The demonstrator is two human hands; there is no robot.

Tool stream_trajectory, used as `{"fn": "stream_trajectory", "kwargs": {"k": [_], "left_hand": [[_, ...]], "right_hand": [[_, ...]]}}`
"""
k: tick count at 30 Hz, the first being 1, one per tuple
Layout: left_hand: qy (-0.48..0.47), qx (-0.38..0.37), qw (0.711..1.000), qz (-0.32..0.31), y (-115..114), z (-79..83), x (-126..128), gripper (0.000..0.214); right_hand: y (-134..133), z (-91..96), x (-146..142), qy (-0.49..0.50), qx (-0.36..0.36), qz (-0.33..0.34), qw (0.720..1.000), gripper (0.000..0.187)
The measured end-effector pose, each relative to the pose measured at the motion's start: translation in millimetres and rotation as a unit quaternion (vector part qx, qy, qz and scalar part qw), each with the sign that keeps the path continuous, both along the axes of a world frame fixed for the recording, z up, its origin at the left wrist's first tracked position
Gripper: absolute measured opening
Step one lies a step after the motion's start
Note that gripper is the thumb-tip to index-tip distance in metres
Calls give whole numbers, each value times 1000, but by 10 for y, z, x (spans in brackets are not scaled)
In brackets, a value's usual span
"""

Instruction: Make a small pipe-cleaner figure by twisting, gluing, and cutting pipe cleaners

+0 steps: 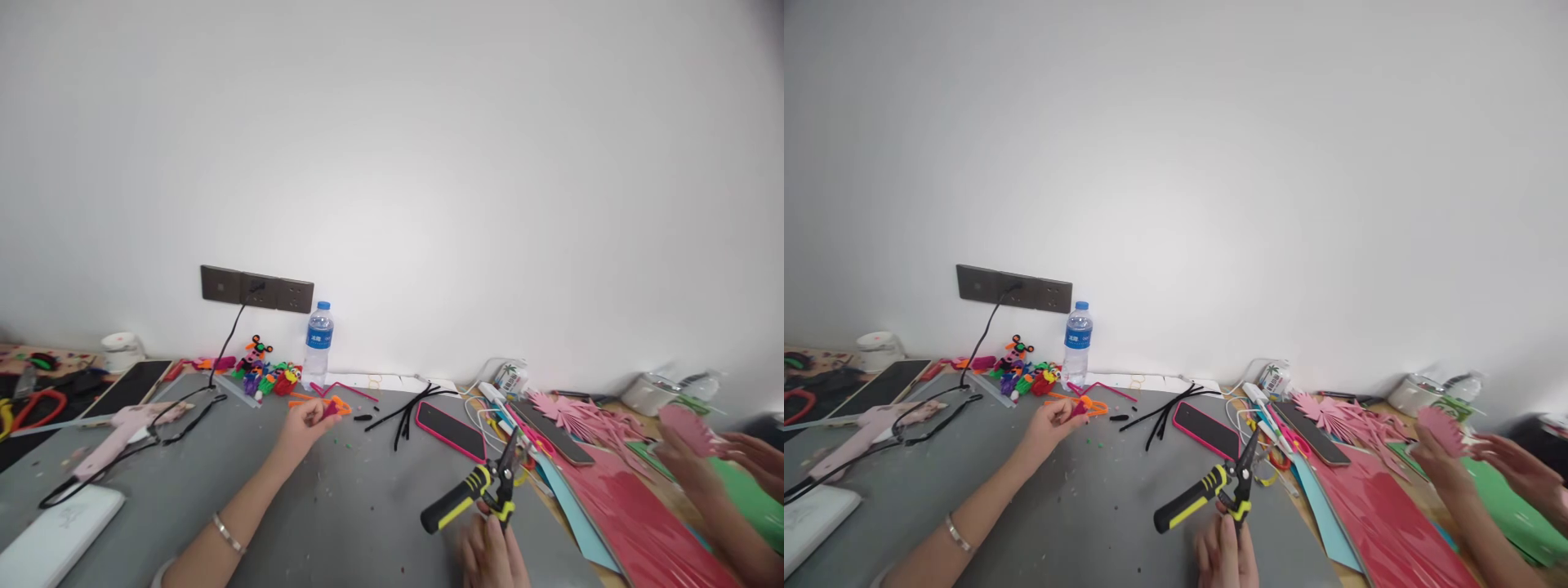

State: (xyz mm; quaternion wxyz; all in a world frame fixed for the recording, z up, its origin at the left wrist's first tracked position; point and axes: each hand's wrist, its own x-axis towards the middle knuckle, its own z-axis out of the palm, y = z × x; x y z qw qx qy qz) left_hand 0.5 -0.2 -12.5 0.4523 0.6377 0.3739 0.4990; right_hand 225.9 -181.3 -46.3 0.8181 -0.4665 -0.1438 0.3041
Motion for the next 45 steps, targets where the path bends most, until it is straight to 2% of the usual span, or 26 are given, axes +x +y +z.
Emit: {"fn": "stream_trajectory", "kwargs": {"k": [4,6,9,12,16,22,26,31,39,45], "left_hand": [[-46,-31,998,15,33,47,-53,45],[-59,-40,997,22,48,52,-67,43],[-83,-45,995,29,82,19,-78,42],[-92,-47,994,29,126,-51,-82,43],[-65,-49,996,24,164,-107,-94,45],[-11,-22,998,56,161,-68,-138,46],[-20,-23,998,49,187,-59,-145,45],[-24,-39,997,54,182,-14,-135,48],[-3,-41,999,35,98,81,-113,46],[0,-40,999,32,84,116,-79,45]], "right_hand": [[321,442,-100,-1,50,50,997,21],[553,652,-90,26,73,104,992,21],[958,834,-29,96,97,201,970,35],[1370,847,4,162,64,247,953,35],[1850,723,-59,164,59,245,954,36],[2328,495,-171,154,52,238,958,35],[2413,352,-216,175,24,252,951,31],[2324,263,-231,223,-26,282,933,21],[2106,448,-314,302,-68,304,901,8],[1936,506,-490,326,-71,367,868,8]]}}
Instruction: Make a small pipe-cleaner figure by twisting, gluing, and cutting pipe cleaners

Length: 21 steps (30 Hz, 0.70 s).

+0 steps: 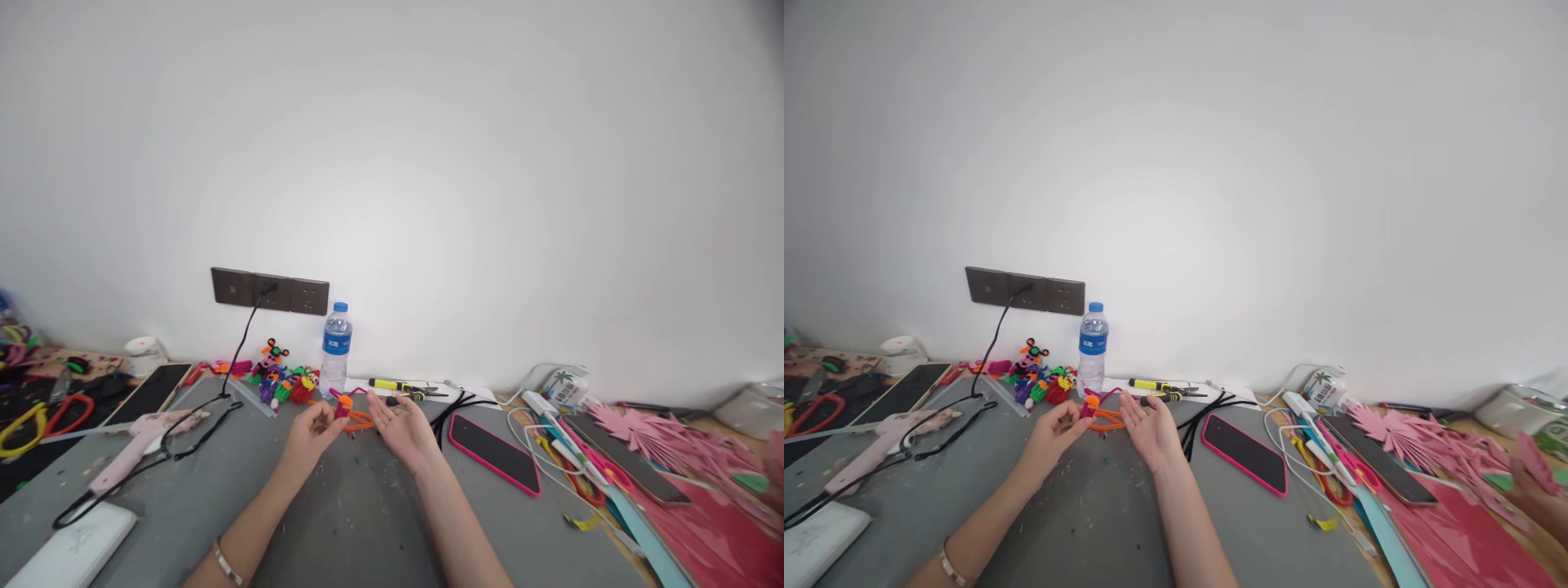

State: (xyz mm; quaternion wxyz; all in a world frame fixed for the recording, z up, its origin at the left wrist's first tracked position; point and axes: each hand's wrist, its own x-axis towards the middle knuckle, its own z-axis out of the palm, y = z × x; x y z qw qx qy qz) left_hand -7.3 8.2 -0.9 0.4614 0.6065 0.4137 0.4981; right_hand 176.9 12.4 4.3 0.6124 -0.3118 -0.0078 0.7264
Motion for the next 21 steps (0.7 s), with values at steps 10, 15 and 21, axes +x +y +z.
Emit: {"fn": "stream_trajectory", "kwargs": {"k": [10,15,21], "left_hand": [[14,38,999,-4,46,-160,-20,36],[36,42,998,-12,41,-176,-18,34],[44,37,998,-18,19,-154,7,33]], "right_hand": [[-236,13,-302,-166,158,95,969,32],[-250,-80,-395,-267,236,79,931,32],[-197,-158,-390,-302,254,47,917,30]]}}
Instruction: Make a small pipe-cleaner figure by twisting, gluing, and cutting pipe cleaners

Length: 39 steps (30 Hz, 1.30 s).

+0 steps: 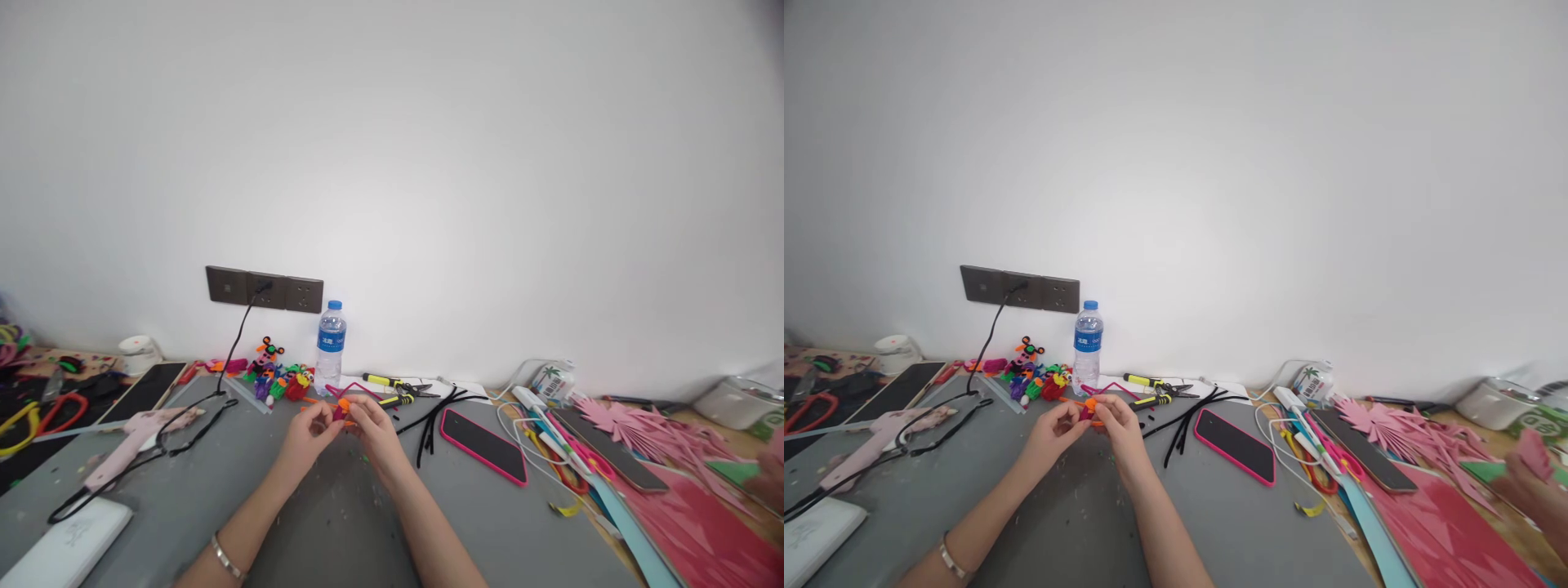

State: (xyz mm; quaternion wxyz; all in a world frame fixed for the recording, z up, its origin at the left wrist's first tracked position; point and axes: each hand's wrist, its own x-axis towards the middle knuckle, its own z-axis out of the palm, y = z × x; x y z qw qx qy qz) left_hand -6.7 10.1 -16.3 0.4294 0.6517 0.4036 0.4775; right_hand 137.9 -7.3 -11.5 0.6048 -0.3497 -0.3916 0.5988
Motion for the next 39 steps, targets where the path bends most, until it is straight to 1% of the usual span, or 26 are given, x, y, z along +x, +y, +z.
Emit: {"fn": "stream_trajectory", "kwargs": {"k": [6,9,13,18,23,26,32,39], "left_hand": [[-21,-2,1000,2,11,-26,-9,28],[-40,-9,999,-3,6,-6,-21,25],[-43,0,999,3,-10,30,-32,22],[-40,-10,999,2,-11,23,-38,20],[-24,-21,999,-4,2,12,-49,21],[-18,-15,1000,0,8,-4,-60,21],[-18,-4,1000,3,14,-53,-77,22],[-20,-2,1000,12,-20,19,-55,19]], "right_hand": [[-7,5,8,-8,-6,-2,1000,29],[6,-19,19,-22,5,-3,1000,27],[28,-37,42,-42,25,-18,999,29],[40,-30,76,-67,46,-30,996,30],[61,-55,118,-81,60,-6,995,27],[61,-59,143,-85,73,4,994,24],[38,10,170,-99,93,20,991,22],[11,63,209,-122,119,54,984,20]]}}
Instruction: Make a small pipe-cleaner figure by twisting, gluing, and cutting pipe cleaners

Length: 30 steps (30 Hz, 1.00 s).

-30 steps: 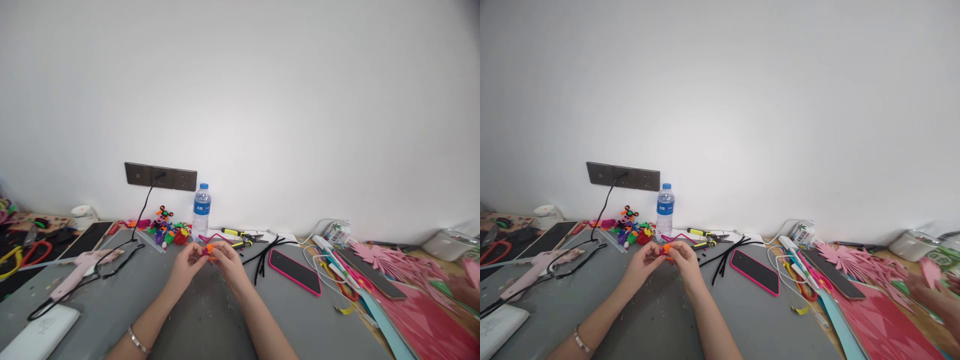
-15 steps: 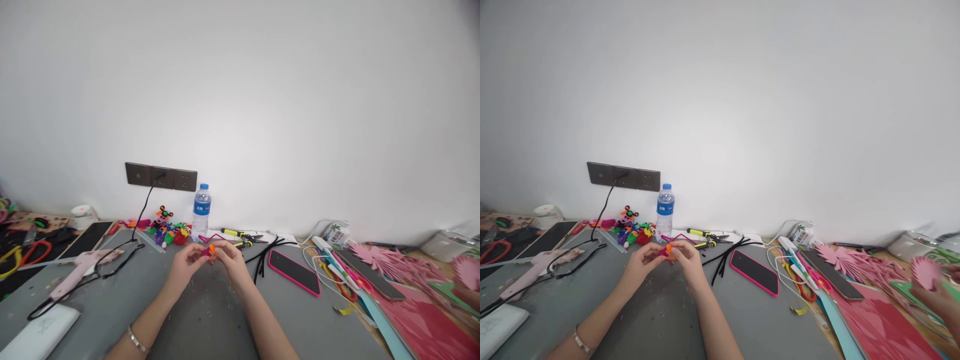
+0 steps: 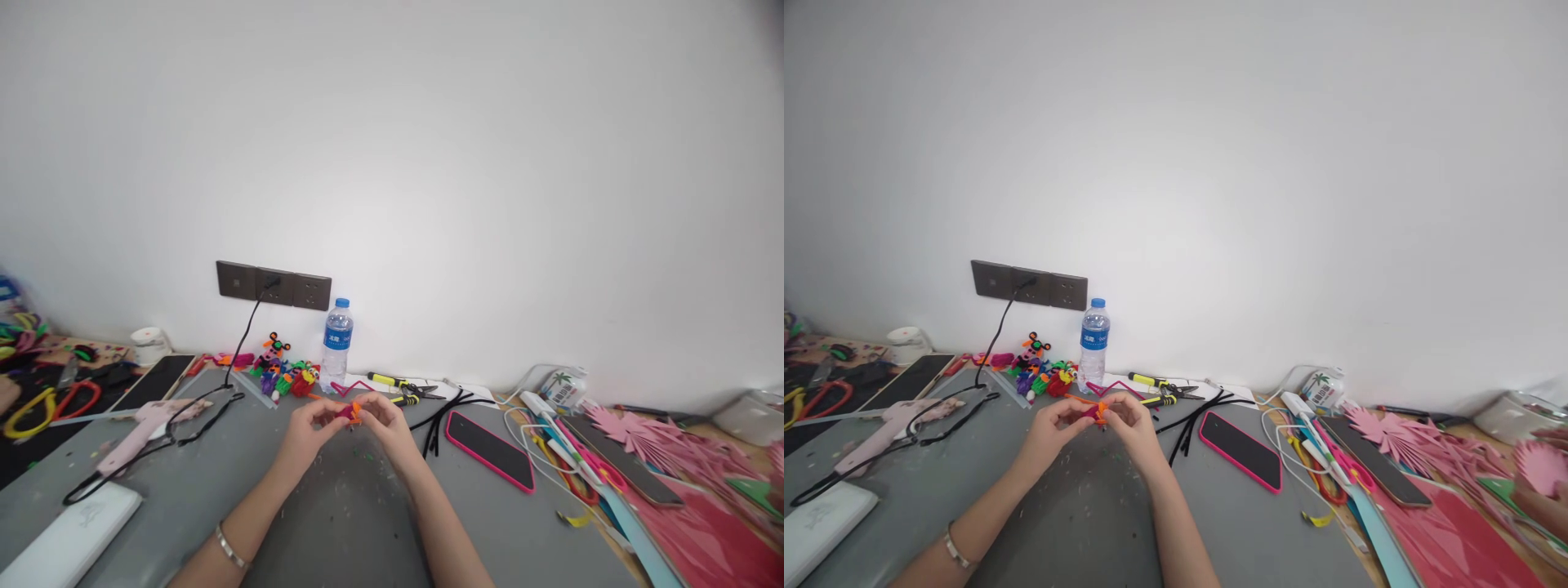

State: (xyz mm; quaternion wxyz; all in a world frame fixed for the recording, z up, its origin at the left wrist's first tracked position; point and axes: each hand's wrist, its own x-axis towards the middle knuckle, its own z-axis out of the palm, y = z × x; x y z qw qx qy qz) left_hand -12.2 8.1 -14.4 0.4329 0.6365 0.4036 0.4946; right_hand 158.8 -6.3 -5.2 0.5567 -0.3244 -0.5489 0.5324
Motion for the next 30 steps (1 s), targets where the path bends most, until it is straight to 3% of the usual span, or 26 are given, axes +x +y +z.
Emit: {"fn": "stream_trajectory", "kwargs": {"k": [17,30], "left_hand": [[19,15,1000,10,-27,22,8,18],[18,12,1000,2,-40,44,5,17]], "right_hand": [[1,-15,43,-11,14,32,999,16],[7,-25,19,-26,13,5,1000,24]]}}
